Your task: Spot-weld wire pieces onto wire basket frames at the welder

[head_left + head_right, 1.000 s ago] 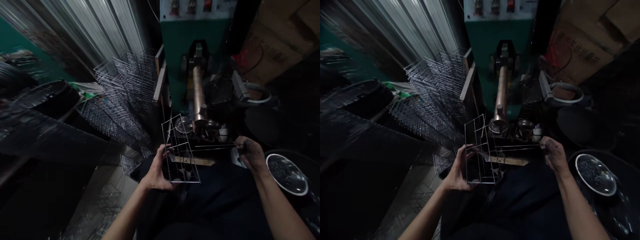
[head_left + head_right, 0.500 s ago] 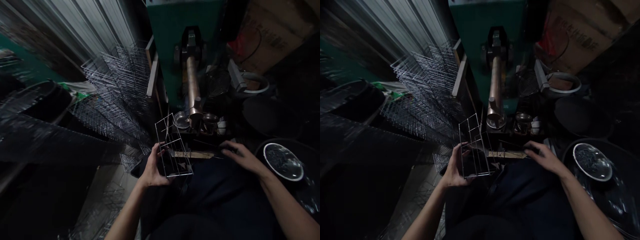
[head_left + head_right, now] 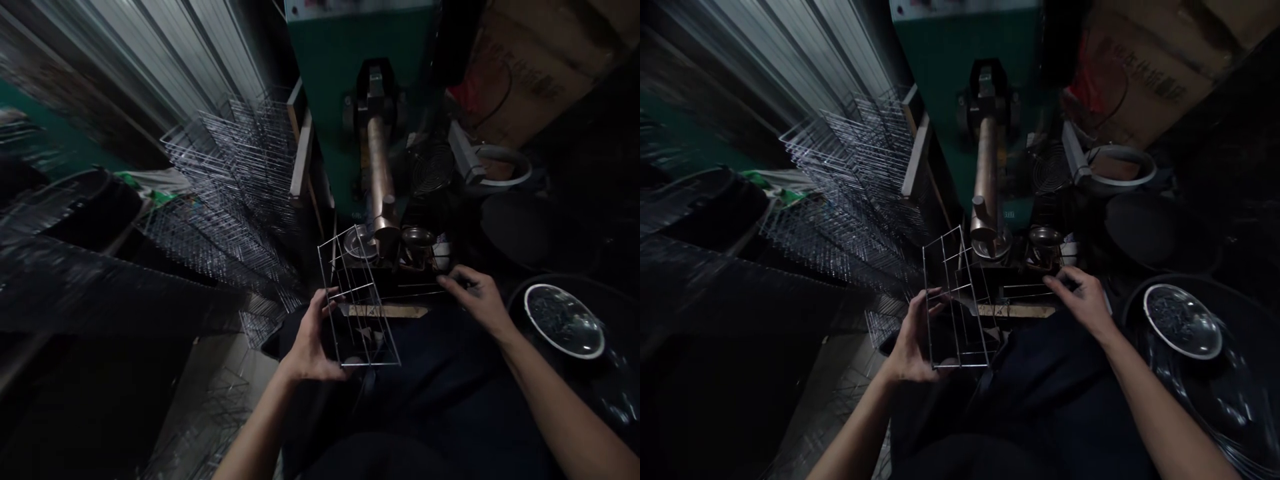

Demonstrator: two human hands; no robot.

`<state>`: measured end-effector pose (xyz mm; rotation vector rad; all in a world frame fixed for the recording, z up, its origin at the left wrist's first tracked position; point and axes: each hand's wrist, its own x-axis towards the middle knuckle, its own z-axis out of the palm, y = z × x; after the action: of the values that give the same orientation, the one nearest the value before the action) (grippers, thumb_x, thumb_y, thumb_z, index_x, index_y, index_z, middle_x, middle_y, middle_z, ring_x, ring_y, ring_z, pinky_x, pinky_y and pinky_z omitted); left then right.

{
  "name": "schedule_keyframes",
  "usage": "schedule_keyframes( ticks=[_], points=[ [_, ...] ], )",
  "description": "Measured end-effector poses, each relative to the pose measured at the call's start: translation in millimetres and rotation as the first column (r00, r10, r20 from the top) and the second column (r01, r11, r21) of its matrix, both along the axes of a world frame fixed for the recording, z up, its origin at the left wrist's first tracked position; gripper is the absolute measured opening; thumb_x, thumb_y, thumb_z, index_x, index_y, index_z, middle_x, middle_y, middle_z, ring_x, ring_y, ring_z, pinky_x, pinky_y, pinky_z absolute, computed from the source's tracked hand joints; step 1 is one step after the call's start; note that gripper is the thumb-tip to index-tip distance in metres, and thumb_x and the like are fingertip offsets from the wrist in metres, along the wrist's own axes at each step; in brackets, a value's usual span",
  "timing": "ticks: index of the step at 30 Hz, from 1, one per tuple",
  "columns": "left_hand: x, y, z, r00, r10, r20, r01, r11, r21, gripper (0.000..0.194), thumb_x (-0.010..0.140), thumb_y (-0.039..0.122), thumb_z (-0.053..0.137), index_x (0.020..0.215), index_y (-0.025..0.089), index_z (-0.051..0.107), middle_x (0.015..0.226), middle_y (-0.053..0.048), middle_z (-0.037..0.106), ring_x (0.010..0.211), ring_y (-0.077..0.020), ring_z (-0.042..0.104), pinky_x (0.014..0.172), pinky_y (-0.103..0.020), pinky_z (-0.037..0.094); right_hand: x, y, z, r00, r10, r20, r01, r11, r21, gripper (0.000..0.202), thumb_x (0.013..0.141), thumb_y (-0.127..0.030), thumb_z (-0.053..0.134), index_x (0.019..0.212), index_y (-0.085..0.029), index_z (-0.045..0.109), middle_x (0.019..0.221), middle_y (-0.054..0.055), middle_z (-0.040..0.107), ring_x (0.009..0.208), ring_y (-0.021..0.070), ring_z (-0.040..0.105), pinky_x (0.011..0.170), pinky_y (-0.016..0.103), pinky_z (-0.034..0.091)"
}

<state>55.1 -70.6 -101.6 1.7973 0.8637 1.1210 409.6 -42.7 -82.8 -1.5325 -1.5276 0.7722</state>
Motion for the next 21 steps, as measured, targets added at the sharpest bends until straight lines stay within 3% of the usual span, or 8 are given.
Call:
schedule_keyframes(
  ticks=[6,14,17,21],
  points=[
    [-3,4,-9.7,0.999,-0.029,-0.018,0.029,1.0,-0.002,0.126,0.057,0.045,0.091,0.158,0.036,0.016,0.152,-0.015,0.034,0.138,-0.0426,0.047,0.113,-0.069,0.042,-10,4,17.5,0.996,0.069,-0.054,-0.07,0.998,-0.008,0.05,0.085,-0.064,0.075,0.066,-0.021,0.058,0.065,-0.001,0.05,0.058,0.015,0.043,0.054,0.029,0.034],
    [-5,13,-17.0,0.999,-0.038,-0.035,0.037,0.999,-0.023,0.127,0.054,0.043,0.093,0.157,0.033,0.019,0.15,-0.016,0.036,0.135,-0.0422,0.05,0.112,-0.067,0.045,-14,12,28.3,0.991,0.111,-0.073,-0.113,0.993,-0.021,0.049,0.085,-0.062,0.076,0.065,-0.021,0.058,0.064,0.0,0.05,0.057,0.0158,0.045,0.052,0.029,0.035],
    [-5,16,-26.6,0.998,-0.034,-0.052,0.033,0.999,-0.018,0.128,0.055,0.043,0.093,0.158,0.033,0.017,0.152,-0.016,0.034,0.136,-0.0425,0.049,0.114,-0.067,0.044,-17,19,27.3,0.99,0.128,-0.051,-0.128,0.992,0.02,0.047,0.085,-0.06,0.077,0.066,-0.022,0.06,0.066,0.001,0.053,0.061,0.0171,0.048,0.056,0.03,0.037],
    [0,25,-35.2,0.998,-0.037,-0.053,0.037,0.999,-0.012,0.121,0.059,0.04,0.091,0.157,0.032,0.021,0.149,-0.015,0.037,0.138,-0.0425,0.048,0.115,-0.067,0.043,-20,33,13.5,0.983,0.184,-0.018,-0.182,0.981,0.072,0.045,0.086,-0.06,0.076,0.067,-0.022,0.061,0.069,0.002,0.057,0.067,0.02,0.053,0.064,0.032,0.041]
  ],
)
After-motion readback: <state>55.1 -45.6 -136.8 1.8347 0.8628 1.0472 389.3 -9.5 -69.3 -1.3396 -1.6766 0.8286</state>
